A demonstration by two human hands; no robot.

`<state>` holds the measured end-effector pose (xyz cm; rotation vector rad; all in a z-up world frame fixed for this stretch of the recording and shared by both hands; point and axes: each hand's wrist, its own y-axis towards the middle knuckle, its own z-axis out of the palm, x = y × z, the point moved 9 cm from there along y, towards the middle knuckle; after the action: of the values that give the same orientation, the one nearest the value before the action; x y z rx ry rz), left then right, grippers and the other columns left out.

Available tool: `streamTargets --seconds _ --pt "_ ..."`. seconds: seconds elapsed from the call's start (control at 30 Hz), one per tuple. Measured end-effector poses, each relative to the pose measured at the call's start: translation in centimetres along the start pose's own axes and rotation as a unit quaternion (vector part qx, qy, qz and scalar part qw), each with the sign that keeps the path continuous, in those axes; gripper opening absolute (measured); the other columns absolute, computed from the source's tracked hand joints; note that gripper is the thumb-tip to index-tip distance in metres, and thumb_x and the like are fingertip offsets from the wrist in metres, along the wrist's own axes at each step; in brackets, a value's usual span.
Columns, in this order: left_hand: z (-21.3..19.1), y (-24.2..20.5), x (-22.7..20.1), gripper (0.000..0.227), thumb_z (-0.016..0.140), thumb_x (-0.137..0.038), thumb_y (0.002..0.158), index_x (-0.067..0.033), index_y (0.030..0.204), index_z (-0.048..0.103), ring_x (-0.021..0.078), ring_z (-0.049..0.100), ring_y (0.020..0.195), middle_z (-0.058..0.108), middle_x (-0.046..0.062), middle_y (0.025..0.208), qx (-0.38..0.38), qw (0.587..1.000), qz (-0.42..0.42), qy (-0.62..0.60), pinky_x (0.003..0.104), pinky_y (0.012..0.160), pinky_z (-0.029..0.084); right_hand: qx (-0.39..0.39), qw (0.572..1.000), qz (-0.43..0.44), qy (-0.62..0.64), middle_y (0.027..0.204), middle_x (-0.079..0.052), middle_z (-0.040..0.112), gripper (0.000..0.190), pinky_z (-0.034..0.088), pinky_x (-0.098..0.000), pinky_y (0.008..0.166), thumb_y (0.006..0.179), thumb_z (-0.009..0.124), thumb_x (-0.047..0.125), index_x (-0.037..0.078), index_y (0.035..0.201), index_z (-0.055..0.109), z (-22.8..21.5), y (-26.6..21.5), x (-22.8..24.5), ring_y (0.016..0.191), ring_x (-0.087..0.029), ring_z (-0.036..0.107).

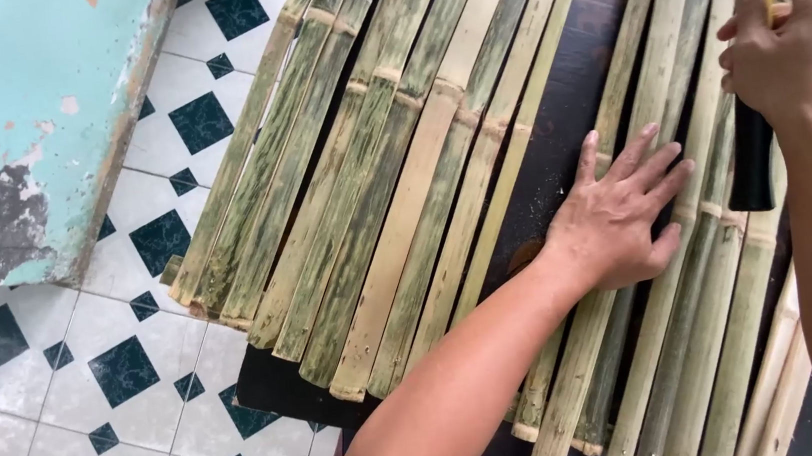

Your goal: The person is constructing a bamboo surface by nailing individual bamboo strips onto a wooden frame using a hammer and small nails.

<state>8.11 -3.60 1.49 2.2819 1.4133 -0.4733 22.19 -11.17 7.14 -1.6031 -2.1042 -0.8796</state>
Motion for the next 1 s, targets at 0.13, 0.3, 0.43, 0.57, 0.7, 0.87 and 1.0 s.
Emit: streamTargets --seconds 0.13,0.3,0.43,0.57,0.7,0.87,1.0 --pt "0.5 -0.1 -0.2 0.06 0.034 -0.044 0.08 -0.0177 0.135 0.03 0.0196 0.004 0.136 0.025 0.0 0.144 0.017 1.0 0.008 0.002 0.058 0.109 0.0 -0.015 1.0 -0.012 -0.022 0.077 -0.014 0.057 0.035 0.048 -0.0305 0.039 0.111 0.043 0.003 -0.001 0.144 0.032 0.1 -0.4 -0.5 0.051 -0.016 0.051" --pt "-0.1 0.0 -0.1 0.06 0.035 -0.043 0.08 -0.0174 0.134 0.032 0.0197 0.005 0.137 0.026 0.001 0.143 -0.001 1.0 -0.001 -0.008 0.058 0.11 0.0 0.021 1.0 -0.008 -0.018 0.079 -0.017 0.06 0.038 0.048 -0.0287 0.036 0.105 0.047 -0.001 -0.004 0.141 0.036 0.1 0.2 0.3 0.048 -0.016 0.051" --pt "0.4 -0.1 0.0 0.061 0.03 -0.044 0.082 -0.0169 0.136 0.026 0.0193 0.003 0.136 0.022 0.001 0.144 0.03 1.0 0.002 0.002 0.057 0.109 -0.002 -0.015 1.0 0.004 -0.012 0.074 -0.012 0.057 0.037 0.049 -0.0298 0.037 0.107 0.045 0.002 -0.003 0.142 0.035 0.0 -0.4 0.1 0.049 -0.014 0.049" --pt "-0.1 0.1 -0.1 0.059 0.038 -0.043 0.08 -0.0188 0.133 0.034 0.0198 0.007 0.137 0.028 0.001 0.143 -0.018 1.0 0.002 -0.01 0.058 0.11 0.002 0.025 0.999 0.022 0.006 0.075 -0.015 0.057 0.038 0.048 -0.0279 0.039 0.105 0.045 0.001 -0.004 0.142 0.035 -0.1 -0.1 -0.2 0.049 -0.015 0.049" --pt "0.0 -0.1 -0.1 0.06 0.032 -0.044 0.08 -0.0175 0.135 0.029 0.0193 0.006 0.137 0.025 0.001 0.144 0.004 1.0 -0.002 -0.002 0.057 0.11 0.0 -0.015 0.999 -0.019 0.022 0.079 -0.014 0.056 0.036 0.045 -0.0294 0.037 0.112 0.044 0.0 -0.002 0.146 0.03 -0.1 -0.6 -1.0 0.048 -0.016 0.047" --pt "0.0 0.1 -0.2 0.061 0.036 -0.045 0.08 -0.0183 0.134 0.031 0.0191 0.004 0.136 0.025 0.001 0.144 -0.002 1.0 0.004 0.002 0.058 0.11 0.0 0.031 0.999 0.019 -0.011 0.077 -0.016 0.059 0.038 0.05 -0.0283 0.04 0.104 0.047 0.001 -0.001 0.141 0.037 0.3 0.0 -0.5 0.05 -0.015 0.051" --pt "-0.4 0.0 -0.1 0.06 0.033 -0.044 0.081 -0.018 0.135 0.028 0.0195 0.004 0.137 0.023 0.001 0.144 0.016 1.0 0.0 -0.001 0.057 0.11 -0.002 -0.003 0.998 -0.052 -0.044 0.079 -0.018 0.061 0.037 0.049 -0.0307 0.037 0.105 0.048 -0.004 -0.006 0.141 0.038 -0.3 -0.6 2.0 0.05 -0.018 0.053"
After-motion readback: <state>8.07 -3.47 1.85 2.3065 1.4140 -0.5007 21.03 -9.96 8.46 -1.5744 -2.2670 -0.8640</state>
